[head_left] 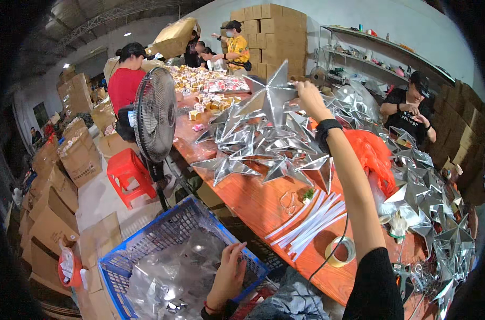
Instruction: Apply hot glue and assemble large silver decorative stars from components.
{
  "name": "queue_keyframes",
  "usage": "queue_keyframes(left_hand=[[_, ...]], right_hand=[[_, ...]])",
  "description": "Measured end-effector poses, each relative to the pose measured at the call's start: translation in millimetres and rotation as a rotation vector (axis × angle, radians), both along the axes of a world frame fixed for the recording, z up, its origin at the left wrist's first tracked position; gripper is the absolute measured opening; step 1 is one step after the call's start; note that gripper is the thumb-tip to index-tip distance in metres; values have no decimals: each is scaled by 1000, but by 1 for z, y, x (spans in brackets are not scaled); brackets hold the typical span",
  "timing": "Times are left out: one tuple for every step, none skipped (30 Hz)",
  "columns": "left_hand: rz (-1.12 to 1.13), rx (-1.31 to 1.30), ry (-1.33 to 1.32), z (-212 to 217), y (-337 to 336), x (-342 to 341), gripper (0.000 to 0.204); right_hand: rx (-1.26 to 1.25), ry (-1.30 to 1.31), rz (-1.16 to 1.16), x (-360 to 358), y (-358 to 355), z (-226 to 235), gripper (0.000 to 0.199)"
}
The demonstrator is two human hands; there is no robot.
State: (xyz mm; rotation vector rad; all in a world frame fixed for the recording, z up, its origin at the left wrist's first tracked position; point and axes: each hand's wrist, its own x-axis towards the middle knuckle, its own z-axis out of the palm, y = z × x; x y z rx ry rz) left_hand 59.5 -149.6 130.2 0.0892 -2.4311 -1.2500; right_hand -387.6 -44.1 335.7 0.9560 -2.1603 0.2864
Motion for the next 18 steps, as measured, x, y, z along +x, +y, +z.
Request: queue_keyframes(left_hand=[[-43, 3, 26, 6, 0, -6, 44], [-93, 5, 42, 13, -1, -13, 44], [-115, -2, 42, 23, -2, -19, 44], [-163, -30, 98, 31, 1, -31, 44], [-201, -61, 140, 38, 1, -42, 45], [-193, -74, 190, 41, -10, -51, 44], [-175, -137, 179, 47, -23, -60, 43], [-292, -44, 228, 59, -10, -93, 42], [-223, -212, 326, 66, -18, -110, 36], [-199, -271, 370, 73, -26, -130, 34], [-108, -296, 455, 99, -36, -124, 32], [-16, -493, 536, 112, -47, -137, 33], [34, -516, 605, 121, -50, -147, 33], [46, -422, 629, 130, -50, -158, 32], [74, -458, 644, 142, -61, -161, 31], [19, -321, 639, 147, -63, -177, 32], [-5, -337, 685, 143, -68, -203, 31], [46, -331, 636, 142, -74, -221, 31]], right_hand=[[-2, 111, -73, 14, 9, 12, 57], [-6, 213, -152, 31, 23, 22, 52], [-40, 329, -148, 53, 49, 39, 48], [-65, 444, -155, 78, 86, 53, 44], [-8, 471, -151, 103, 122, 64, 39], [78, 513, -66, 106, 150, 54, 38], [69, 463, -63, 119, 168, 28, 38], [113, 473, -220, 145, 242, 52, 38], [83, 447, -280, 168, 277, 45, 38], [58, 420, -341, 192, 309, 37, 37], [1, 420, -368, 223, 332, 37, 37], [-25, 404, -418, 248, 360, 28, 37], [-46, 382, -467, 277, 388, 17, 37], [-65, 360, -515, 307, 413, 8, 37], [-101, 333, -537, 336, 435, -6, 37], [-105, 323, -587, 371, 460, -8, 37], [-105, 310, -640, 409, 485, -10, 37], [-120, 293, -676, 444, 506, -13, 37]])
